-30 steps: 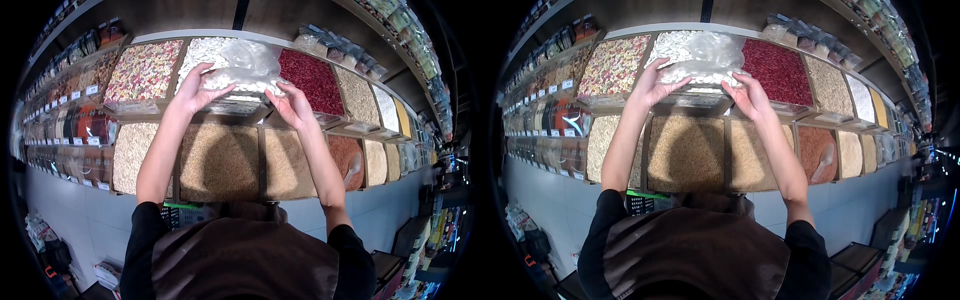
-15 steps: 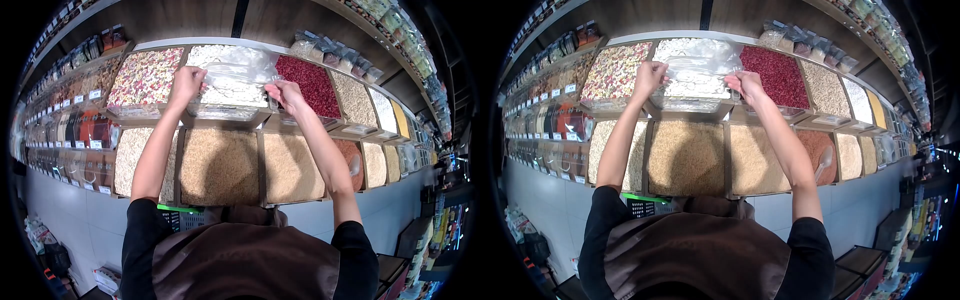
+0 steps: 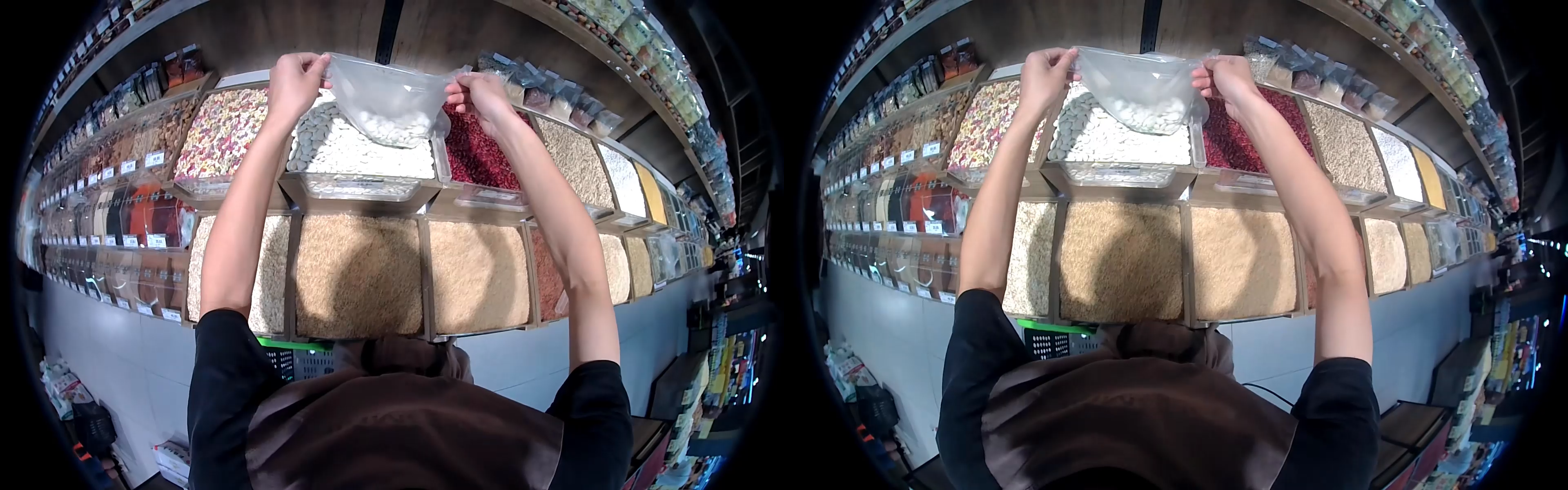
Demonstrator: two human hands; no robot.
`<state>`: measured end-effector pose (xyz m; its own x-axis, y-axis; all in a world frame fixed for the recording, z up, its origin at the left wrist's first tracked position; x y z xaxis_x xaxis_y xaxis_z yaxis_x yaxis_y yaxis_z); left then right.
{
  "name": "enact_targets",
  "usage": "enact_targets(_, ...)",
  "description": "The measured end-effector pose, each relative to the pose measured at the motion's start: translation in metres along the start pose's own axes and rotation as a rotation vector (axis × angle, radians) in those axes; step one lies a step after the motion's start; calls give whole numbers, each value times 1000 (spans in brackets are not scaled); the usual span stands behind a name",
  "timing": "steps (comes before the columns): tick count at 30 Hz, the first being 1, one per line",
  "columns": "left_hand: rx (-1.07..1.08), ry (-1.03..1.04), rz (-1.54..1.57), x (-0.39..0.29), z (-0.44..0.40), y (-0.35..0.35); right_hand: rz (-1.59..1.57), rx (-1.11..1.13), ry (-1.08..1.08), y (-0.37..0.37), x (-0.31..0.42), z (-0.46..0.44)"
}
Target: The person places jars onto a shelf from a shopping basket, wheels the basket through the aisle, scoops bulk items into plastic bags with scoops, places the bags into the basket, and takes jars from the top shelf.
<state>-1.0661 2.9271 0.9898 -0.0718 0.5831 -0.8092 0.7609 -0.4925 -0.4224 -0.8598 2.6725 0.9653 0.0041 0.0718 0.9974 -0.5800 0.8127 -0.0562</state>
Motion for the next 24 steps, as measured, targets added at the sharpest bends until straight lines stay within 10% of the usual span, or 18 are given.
enact_targets(24, -220, 140, 310, -101, -43, -63, -57, 79, -408, 26, 146, -3)
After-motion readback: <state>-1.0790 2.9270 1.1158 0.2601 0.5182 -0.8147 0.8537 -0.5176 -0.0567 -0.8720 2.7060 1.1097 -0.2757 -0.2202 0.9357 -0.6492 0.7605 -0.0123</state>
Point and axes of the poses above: each hand's wrist, its own z-axis away from the middle knuckle, its own y-axis out of the palm, x = y × z, the point moved 10 cm from there along -z, towards the middle knuckle, and after that the axes turned 5 degrees about -z, right-handed, at the moved point
